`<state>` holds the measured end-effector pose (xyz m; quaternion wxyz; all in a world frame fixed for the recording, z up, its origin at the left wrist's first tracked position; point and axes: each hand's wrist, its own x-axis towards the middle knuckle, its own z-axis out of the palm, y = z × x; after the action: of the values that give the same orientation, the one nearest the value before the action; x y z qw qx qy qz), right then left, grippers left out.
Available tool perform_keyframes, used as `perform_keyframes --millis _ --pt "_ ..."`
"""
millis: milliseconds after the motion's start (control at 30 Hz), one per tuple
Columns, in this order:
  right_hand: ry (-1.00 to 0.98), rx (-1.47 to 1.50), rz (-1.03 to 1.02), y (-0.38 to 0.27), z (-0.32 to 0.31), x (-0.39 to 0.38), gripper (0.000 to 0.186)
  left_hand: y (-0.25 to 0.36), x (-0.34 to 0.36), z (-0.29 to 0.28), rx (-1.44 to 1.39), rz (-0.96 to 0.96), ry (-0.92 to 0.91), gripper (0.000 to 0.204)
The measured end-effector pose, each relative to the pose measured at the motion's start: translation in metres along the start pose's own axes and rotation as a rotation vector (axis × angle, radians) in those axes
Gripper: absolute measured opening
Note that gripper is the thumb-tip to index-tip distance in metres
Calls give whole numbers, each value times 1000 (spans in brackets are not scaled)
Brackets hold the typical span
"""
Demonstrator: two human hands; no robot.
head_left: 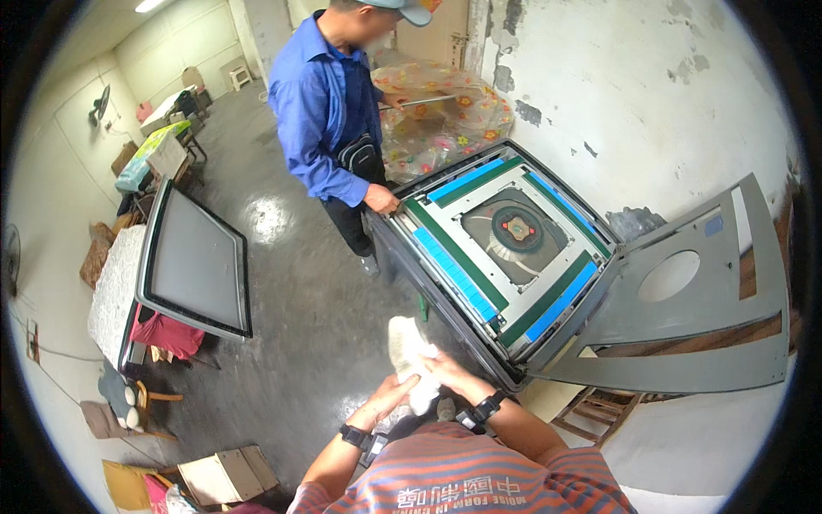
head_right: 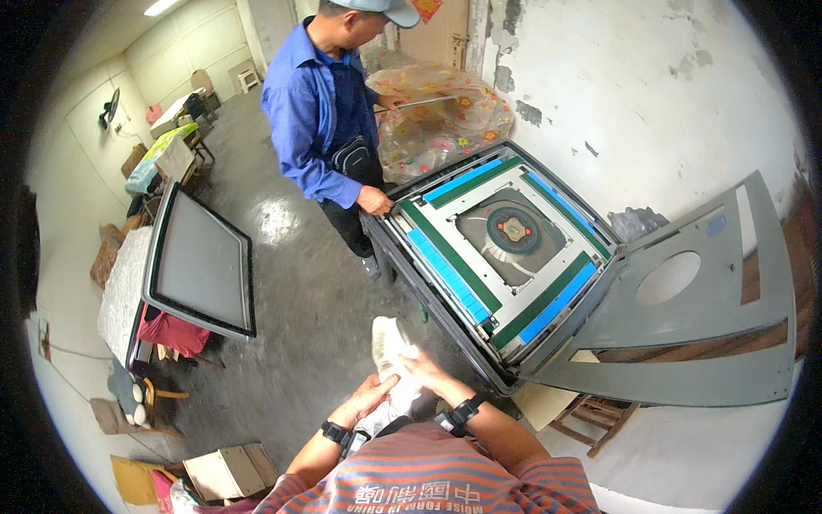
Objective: The person wipes the top of an automatic mahjong table with a cloth, assists in removing the table frame and surface to reveal the internal mechanism, and retrieves a power strip and small blue components to inspect the interior.
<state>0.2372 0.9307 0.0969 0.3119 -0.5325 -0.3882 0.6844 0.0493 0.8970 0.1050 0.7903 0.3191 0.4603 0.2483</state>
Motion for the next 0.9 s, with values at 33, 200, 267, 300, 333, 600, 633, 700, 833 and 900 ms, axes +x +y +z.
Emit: perform_keyframes --millis 33,200,267,300,333,600,633,700,833,900 --pt "-88 -68 -5 1 0 -3 46 -4 6 -2 -7 -1 -5 39" --pt "29 -508 -502 -59 -45 -37 48 -21 -2 -36 71 122 139 36" --pt "-99 -369 -503 -149 -66 -87 47 -26 -15 -51 238 70 211 37" --pt "-73 -230 -366 -209 -48 -137 37 -32 -24 -58 199 93 218 41" --pt "-11 -100 -521 -226 -45 -171 19 -38 -24 -66 369 91 257 45" --pt "10 -12 -1042 -206 -36 -276 16 -23 -25 -68 774 64 236 60" --pt "42 0 -1017 -200 -35 -274 16 -19 -24 -65 786 59 211 61" --pt "112 21 -957 -188 -30 -268 15 -13 -17 -58 821 138 197 61" --pt "161 37 -835 -179 -21 -253 14 -25 8 -71 898 147 113 62" --pt "165 37 -798 -178 -20 -247 14 -15 7 -65 885 138 96 60"
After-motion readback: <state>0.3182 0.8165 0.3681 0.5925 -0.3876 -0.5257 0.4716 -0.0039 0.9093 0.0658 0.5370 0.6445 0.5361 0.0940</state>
